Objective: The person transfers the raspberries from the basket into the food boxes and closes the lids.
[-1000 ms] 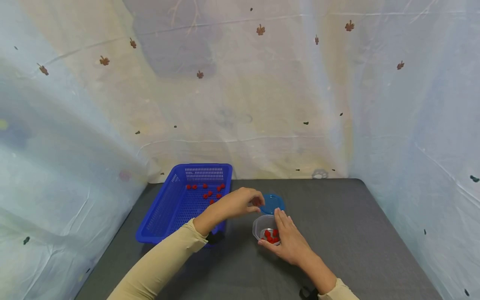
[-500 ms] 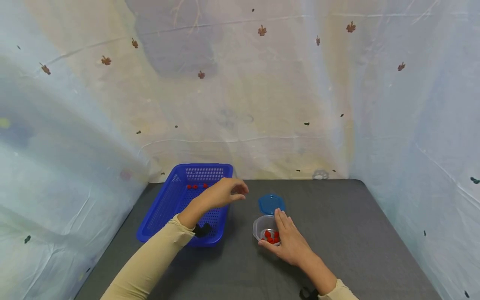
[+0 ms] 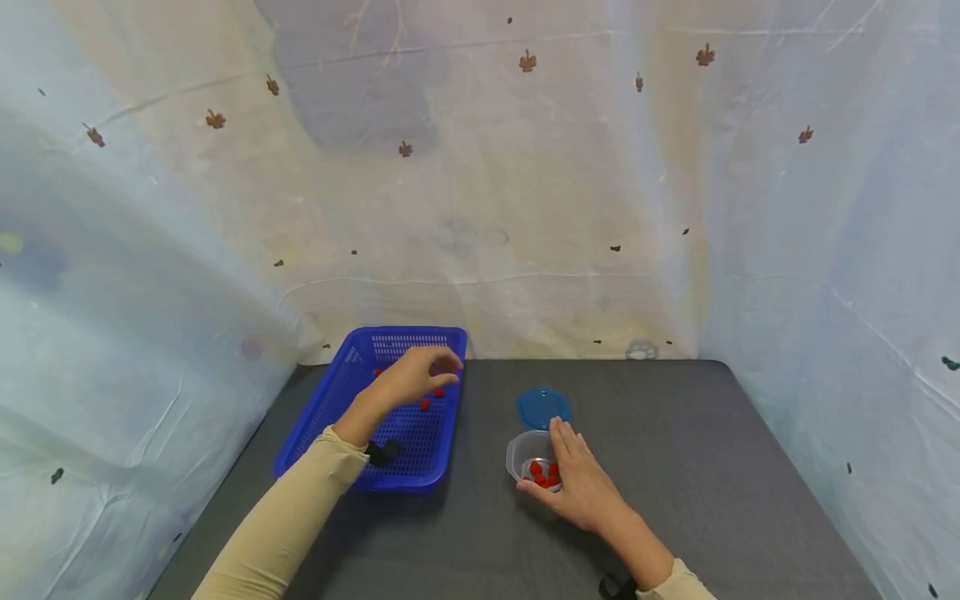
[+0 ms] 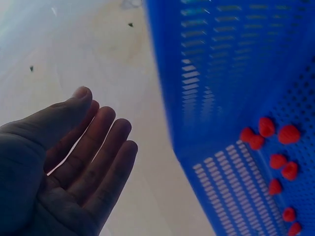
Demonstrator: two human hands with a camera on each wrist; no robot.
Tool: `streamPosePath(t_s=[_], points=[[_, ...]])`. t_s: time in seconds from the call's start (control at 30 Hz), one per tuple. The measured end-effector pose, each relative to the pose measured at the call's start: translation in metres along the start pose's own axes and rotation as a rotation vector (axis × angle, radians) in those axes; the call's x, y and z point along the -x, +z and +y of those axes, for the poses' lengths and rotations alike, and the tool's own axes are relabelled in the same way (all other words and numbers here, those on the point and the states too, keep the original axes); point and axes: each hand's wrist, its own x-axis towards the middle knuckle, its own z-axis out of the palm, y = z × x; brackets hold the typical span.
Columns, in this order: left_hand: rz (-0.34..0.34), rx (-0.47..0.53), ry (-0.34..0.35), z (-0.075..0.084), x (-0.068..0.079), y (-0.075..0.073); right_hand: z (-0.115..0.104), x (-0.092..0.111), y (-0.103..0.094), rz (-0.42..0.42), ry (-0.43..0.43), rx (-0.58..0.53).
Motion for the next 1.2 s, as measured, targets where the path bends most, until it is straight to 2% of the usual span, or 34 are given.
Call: streamPosePath(t_s=[0.13, 0.53, 0.7, 0.93, 1.2], points=[[0.011, 0.023, -0.030, -0.014, 0.001, -0.001, 0.000, 0.000, 0.000, 0.004, -0.003, -0.001], [0.011, -0.009, -0.091, -0.053, -0.003, 0.003, 0.000, 0.001, 0.000, -0.002, 0.010, -0.006], [-0.003, -0.021, -0.135, -0.061, -0.005, 0.006, 0.000, 0.000, 0.000, -0.002, 0.009, -0.005], [-0.005, -0.029, -0.153, -0.069, -0.006, 0.010, -0.001, 0.000, -0.001, 0.002, 0.009, -0.009], [-0.060, -0.048, -0.191, -0.081, -0.009, 0.017, -0.002, 0.000, -0.001, -0.008, 0.013, -0.008]])
